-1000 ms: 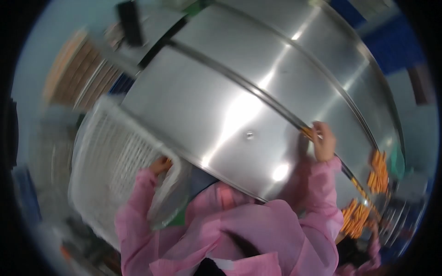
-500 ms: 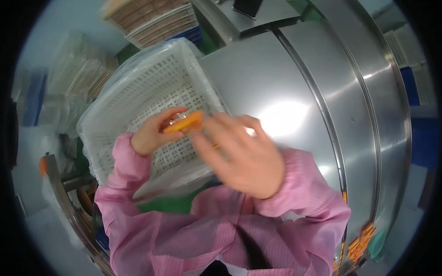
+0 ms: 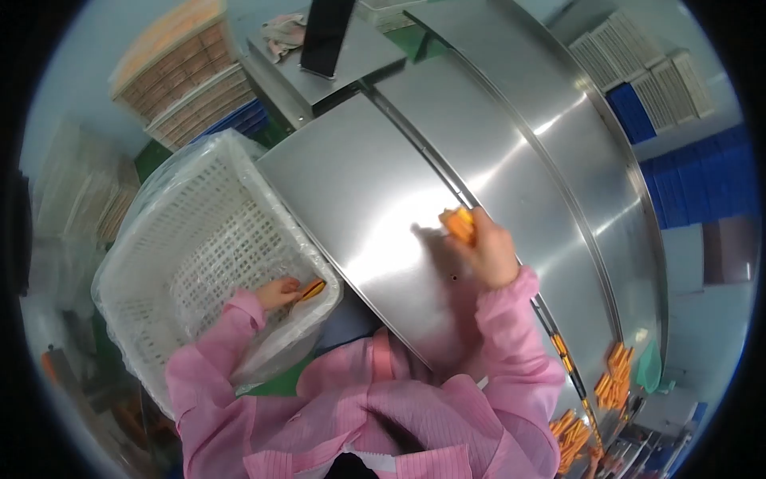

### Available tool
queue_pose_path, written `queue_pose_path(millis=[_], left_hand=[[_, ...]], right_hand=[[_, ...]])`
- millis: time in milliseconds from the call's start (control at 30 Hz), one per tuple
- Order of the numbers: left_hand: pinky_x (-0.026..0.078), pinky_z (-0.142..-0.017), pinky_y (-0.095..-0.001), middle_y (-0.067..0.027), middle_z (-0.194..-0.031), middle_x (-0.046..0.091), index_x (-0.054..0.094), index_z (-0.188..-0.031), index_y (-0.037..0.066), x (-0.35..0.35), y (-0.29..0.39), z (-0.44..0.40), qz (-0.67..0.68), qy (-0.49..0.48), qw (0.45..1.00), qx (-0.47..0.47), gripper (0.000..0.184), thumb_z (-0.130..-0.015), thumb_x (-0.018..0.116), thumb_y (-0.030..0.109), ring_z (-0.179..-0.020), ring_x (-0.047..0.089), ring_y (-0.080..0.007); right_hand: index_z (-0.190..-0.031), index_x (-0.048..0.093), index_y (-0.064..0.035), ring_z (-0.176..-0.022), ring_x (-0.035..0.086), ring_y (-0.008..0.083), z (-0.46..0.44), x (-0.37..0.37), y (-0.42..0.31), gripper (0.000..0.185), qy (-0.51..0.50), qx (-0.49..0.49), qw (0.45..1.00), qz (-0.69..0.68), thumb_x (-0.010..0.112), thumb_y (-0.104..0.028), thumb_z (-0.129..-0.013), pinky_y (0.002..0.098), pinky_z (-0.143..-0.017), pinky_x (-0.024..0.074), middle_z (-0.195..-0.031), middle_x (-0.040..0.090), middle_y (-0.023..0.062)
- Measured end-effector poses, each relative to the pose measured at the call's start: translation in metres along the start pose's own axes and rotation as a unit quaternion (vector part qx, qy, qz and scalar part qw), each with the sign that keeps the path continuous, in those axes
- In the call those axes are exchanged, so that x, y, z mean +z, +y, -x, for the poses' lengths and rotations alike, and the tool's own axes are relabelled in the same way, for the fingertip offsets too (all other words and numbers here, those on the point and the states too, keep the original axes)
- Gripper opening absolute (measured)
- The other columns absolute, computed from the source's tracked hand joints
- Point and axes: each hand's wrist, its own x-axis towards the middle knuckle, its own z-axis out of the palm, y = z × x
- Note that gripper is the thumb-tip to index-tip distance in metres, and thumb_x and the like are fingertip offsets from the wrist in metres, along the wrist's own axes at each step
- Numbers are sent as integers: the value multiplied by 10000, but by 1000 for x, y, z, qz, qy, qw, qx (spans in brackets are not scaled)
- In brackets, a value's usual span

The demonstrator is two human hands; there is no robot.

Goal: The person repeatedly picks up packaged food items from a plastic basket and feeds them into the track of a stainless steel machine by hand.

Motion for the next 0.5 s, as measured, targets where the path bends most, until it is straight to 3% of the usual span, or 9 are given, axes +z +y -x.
queue_pose_path(millis=[133,333,400,433,500], left_hand=[[452,-803,-339,-170,-1020,599,532,-1122,-14,19,-27,-32,-16,-71,997,-4,534,-770,645,373,-924,580,-263],[462,-766,-342,-183,-967,613,560,-1079,-32,22,-30,-39,-84,38,995,24,532,-759,644,385,-872,595,-272],[463,-771,-352,-189,-984,612,546,-1107,-26,19,-17,-39,-93,-51,994,-27,517,-760,641,346,-878,595,-273],[463,-771,-352,-189,-984,612,546,-1107,-26,18,-19,-41,-97,-51,994,-26,517,-760,641,346,-878,595,-273],[458,-794,-353,-190,-1009,609,531,-1132,-22,17,-22,-45,-2,-77,996,-33,511,-761,636,313,-919,590,-269]], right_hand=[[-880,510,-27,-696,570,378,8,5,82,327,19,90,991,99,705,-222,-704,416,-600,454,-766,585,177],[-861,505,-20,-767,538,364,24,8,100,337,96,65,985,124,711,-224,-690,423,-652,437,-817,530,164],[-866,510,-19,-771,528,364,18,8,93,329,88,75,985,124,710,-208,-686,415,-666,440,-820,522,154],[-866,510,-19,-771,528,364,16,10,92,329,91,77,985,123,710,-208,-686,415,-666,440,-820,522,154],[-862,514,-21,-768,527,359,10,17,93,317,95,40,989,109,706,-207,-691,412,-679,438,-813,524,152]])
